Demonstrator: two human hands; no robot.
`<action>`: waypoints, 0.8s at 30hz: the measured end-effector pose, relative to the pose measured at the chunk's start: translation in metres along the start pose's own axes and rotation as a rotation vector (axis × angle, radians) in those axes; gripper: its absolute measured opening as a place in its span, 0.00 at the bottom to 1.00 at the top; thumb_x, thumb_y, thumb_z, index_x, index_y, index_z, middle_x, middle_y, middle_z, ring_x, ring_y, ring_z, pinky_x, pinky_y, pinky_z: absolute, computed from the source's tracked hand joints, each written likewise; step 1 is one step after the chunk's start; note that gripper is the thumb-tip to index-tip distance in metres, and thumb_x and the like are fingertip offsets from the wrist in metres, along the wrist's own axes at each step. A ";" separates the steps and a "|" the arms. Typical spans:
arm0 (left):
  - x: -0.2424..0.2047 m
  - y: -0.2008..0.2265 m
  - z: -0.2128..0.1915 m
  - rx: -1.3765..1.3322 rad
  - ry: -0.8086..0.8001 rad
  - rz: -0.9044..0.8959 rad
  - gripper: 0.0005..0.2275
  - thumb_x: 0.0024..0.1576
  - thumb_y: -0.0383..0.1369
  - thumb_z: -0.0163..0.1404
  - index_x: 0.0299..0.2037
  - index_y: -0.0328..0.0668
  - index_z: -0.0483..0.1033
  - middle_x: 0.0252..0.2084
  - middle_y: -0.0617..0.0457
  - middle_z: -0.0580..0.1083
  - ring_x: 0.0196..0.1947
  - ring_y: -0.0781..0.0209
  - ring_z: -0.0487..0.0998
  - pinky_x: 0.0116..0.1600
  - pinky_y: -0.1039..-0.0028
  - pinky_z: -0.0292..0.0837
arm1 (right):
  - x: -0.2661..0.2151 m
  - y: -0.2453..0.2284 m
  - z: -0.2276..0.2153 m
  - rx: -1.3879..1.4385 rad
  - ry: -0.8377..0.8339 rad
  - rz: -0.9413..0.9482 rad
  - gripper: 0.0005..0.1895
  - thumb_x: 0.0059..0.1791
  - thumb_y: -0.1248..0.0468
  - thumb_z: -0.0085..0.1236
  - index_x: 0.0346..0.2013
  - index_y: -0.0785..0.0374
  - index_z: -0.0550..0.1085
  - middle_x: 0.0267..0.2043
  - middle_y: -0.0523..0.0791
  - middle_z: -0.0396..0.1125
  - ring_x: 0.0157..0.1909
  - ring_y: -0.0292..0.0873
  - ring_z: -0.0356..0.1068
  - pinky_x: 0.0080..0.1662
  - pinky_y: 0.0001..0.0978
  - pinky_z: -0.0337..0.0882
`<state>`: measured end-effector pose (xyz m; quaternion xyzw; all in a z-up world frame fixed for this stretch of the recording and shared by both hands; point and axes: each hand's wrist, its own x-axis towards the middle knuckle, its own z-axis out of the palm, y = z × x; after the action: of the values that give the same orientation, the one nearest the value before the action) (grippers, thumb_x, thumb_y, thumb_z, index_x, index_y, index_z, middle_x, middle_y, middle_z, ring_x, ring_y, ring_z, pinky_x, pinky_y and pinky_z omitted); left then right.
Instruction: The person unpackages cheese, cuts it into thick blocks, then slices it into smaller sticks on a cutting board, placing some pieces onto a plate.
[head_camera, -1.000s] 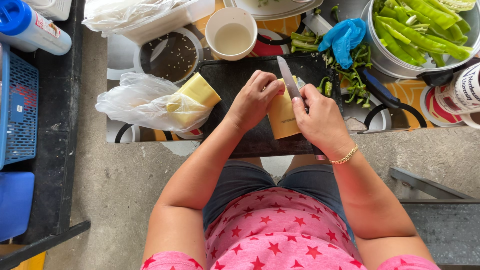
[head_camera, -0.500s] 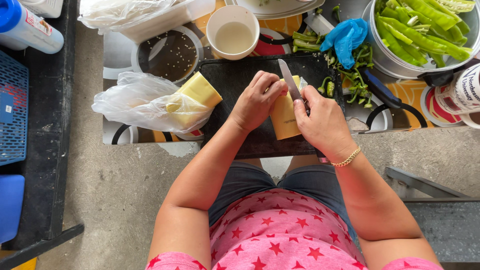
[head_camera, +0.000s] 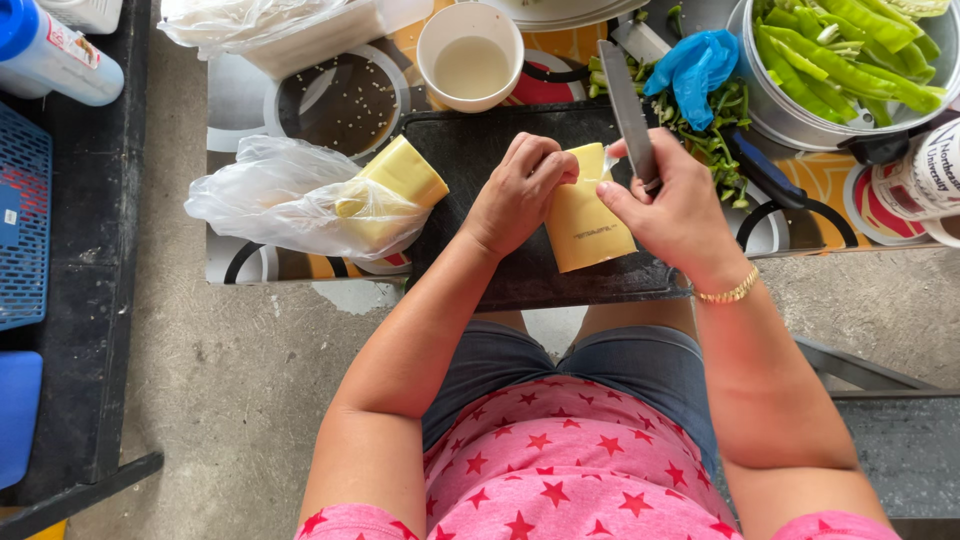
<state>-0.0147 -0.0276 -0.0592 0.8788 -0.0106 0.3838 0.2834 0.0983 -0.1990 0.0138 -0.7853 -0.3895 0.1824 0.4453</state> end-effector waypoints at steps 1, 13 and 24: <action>0.000 0.000 0.000 0.011 0.001 0.005 0.09 0.53 0.23 0.56 0.41 0.43 0.72 0.42 0.51 0.68 0.45 0.53 0.73 0.52 0.68 0.74 | 0.005 0.003 0.000 0.019 -0.063 0.044 0.16 0.49 0.65 0.63 0.51 0.63 0.76 0.25 0.44 0.58 0.27 0.33 0.55 0.31 0.30 0.59; -0.004 -0.005 0.002 -0.050 0.025 -0.008 0.09 0.54 0.22 0.55 0.42 0.41 0.73 0.42 0.50 0.69 0.45 0.51 0.73 0.51 0.67 0.74 | 0.019 0.016 0.005 -0.008 -0.182 -0.091 0.07 0.49 0.67 0.57 0.40 0.64 0.78 0.29 0.41 0.73 0.33 0.25 0.66 0.36 0.22 0.69; -0.006 -0.010 0.003 -0.036 0.034 -0.017 0.08 0.56 0.23 0.56 0.43 0.41 0.73 0.43 0.48 0.71 0.45 0.48 0.73 0.51 0.64 0.74 | 0.023 0.005 -0.002 -0.293 -0.215 -0.242 0.10 0.43 0.74 0.51 0.35 0.61 0.77 0.30 0.49 0.71 0.31 0.47 0.72 0.37 0.36 0.71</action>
<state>-0.0145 -0.0216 -0.0699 0.8669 -0.0051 0.3961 0.3026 0.1164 -0.1840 0.0126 -0.7652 -0.5483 0.1518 0.3012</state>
